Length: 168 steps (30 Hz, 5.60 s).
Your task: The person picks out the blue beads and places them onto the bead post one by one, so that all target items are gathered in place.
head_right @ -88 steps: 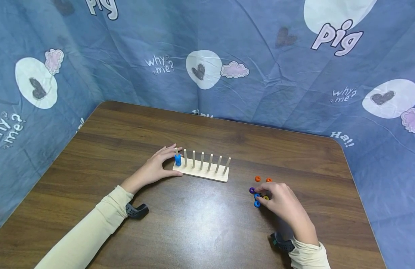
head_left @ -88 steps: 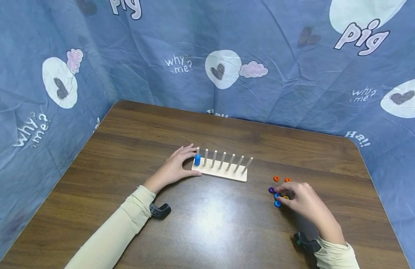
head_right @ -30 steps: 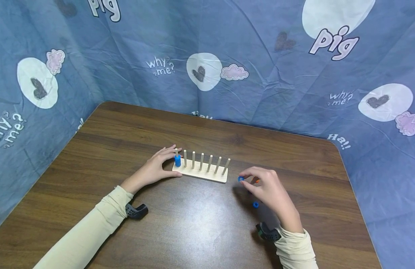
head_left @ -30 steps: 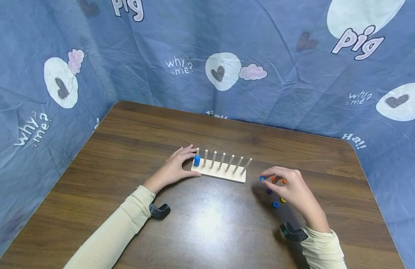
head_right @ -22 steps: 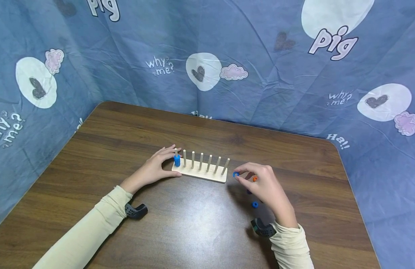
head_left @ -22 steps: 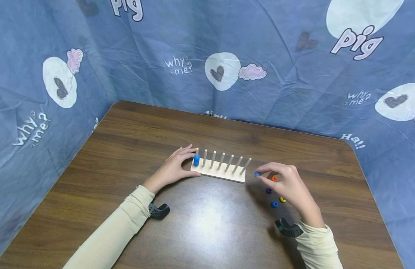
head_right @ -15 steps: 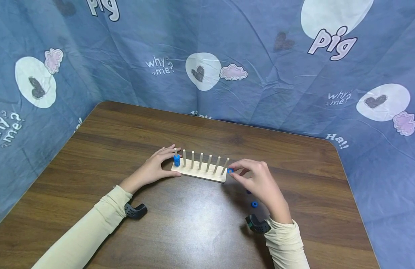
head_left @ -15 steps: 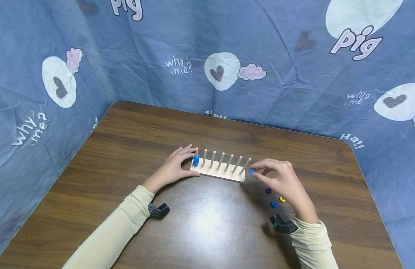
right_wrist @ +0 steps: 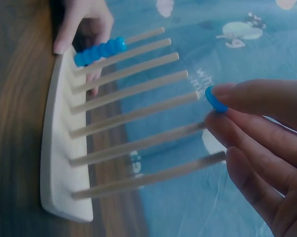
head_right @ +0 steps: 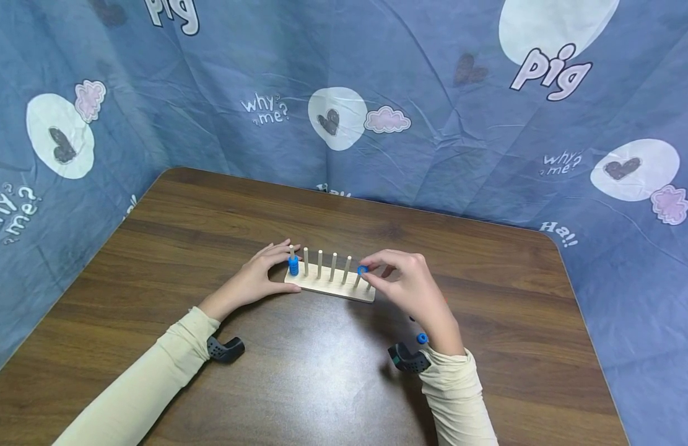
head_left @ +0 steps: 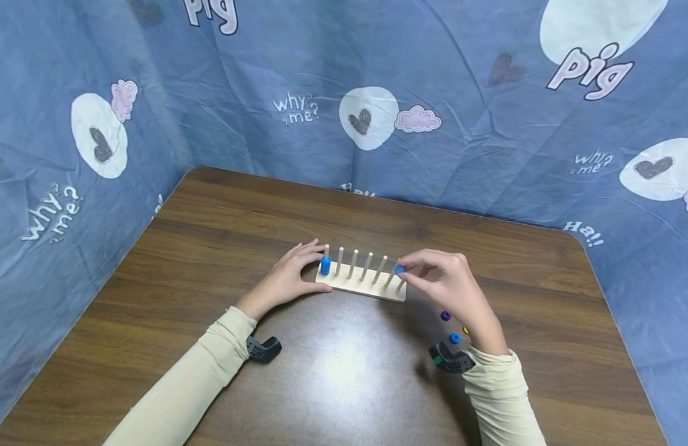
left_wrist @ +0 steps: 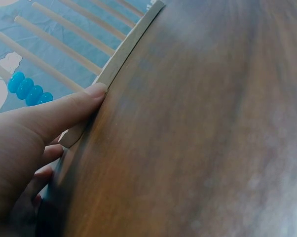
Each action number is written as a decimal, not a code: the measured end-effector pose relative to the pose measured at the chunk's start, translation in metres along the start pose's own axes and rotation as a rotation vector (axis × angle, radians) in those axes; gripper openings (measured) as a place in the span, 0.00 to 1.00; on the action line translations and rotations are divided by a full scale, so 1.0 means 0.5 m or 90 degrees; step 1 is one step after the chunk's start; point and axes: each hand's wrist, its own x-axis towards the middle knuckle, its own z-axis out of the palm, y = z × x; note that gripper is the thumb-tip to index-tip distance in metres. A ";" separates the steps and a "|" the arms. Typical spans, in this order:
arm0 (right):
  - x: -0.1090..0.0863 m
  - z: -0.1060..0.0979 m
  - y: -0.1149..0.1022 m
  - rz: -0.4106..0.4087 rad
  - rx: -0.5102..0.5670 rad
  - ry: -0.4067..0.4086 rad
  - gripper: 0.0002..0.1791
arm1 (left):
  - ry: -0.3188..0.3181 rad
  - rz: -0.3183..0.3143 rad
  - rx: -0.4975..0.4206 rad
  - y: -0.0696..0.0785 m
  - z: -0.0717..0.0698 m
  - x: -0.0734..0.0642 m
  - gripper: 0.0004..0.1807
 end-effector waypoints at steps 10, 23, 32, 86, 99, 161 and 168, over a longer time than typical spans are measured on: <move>0.032 0.020 -0.011 -0.017 0.028 -0.001 0.10 | -0.003 -0.003 -0.002 -0.001 0.001 0.001 0.37; 0.072 0.052 -0.032 -0.011 0.070 -0.014 0.11 | 0.001 -0.004 -0.008 -0.001 0.002 0.002 0.37; 0.095 0.076 -0.044 -0.016 0.068 -0.028 0.10 | 0.004 0.000 -0.013 -0.005 0.004 0.003 0.36; 0.168 0.170 -0.069 -0.003 0.038 -0.085 0.09 | 0.004 0.015 -0.017 0.000 -0.001 0.000 0.36; 0.165 0.167 -0.069 -0.002 0.036 -0.079 0.09 | 0.002 0.015 -0.020 0.001 -0.003 -0.001 0.36; 0.079 0.071 -0.036 -0.032 -0.029 -0.022 0.09 | 0.009 0.020 -0.006 0.001 -0.002 0.001 0.34; 0.059 0.049 -0.025 -0.026 -0.031 -0.006 0.09 | 0.015 0.029 -0.002 0.003 -0.002 -0.001 0.34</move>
